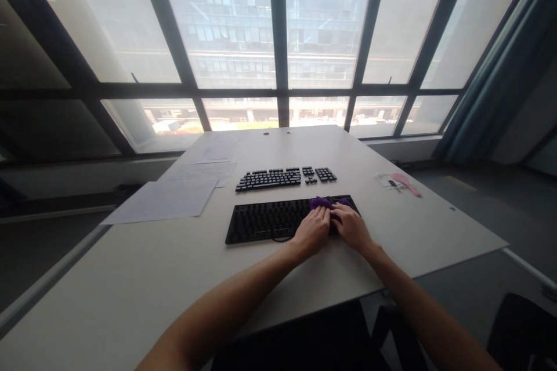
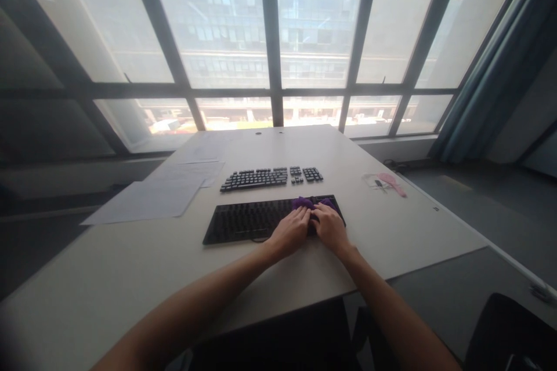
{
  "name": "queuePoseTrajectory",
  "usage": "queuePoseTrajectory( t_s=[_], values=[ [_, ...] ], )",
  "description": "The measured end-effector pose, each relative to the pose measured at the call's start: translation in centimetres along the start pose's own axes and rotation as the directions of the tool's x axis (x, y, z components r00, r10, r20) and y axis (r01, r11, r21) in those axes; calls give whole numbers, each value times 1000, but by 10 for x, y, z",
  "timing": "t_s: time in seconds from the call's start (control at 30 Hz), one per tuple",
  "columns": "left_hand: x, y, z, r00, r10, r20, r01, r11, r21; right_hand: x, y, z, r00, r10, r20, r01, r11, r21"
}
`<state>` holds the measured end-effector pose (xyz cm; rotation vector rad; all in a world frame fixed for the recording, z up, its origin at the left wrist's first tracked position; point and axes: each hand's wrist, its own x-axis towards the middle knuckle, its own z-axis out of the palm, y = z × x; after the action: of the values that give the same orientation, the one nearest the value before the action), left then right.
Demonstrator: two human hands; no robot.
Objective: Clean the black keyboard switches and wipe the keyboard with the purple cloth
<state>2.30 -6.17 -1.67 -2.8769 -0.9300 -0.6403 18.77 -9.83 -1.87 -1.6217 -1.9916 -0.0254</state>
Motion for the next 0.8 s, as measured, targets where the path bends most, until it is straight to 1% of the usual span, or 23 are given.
queuePoseTrajectory(
  t_s=[0.07,0.17,0.27,0.33,0.37,0.4,0.47,0.5,0.57,0.67,0.8],
  values=[
    [0,2,-4,999,-2,-32,1,1000,-31,1,-6,-2,998,0,-62,0,1000,-2],
    [0,6,-10,997,7,-78,-14,996,-87,0,-9,-8,994,-23,-105,21,1000,-15],
    [0,10,-11,989,33,-141,-48,993,-108,0,0,-15,980,-6,-197,0,1000,-31],
    [1,13,-7,989,36,-144,-51,994,-99,-1,12,-17,970,30,-243,-44,998,-52],
    [1,14,-4,991,30,-127,-42,995,-90,-1,18,-16,972,46,-231,-63,996,-67],
    [1,14,-1,994,23,-103,-31,996,-81,-1,24,-14,980,57,-193,-74,994,-84],
    [2,14,6,998,17,-53,-21,998,-64,-3,35,-7,995,82,-53,-88,989,-116],
    [3,13,9,999,20,-37,-22,998,-59,-4,38,-4,995,99,7,-98,987,-126],
    [5,11,12,999,40,-17,-41,998,-53,-5,42,1,990,115,85,-103,985,-136],
    [6,8,14,998,65,20,-64,997,-44,-6,39,1,988,111,107,-97,987,-128],
    [8,7,14,997,58,44,-56,997,-47,-6,26,-5,993,119,18,-116,986,-119]
  ],
)
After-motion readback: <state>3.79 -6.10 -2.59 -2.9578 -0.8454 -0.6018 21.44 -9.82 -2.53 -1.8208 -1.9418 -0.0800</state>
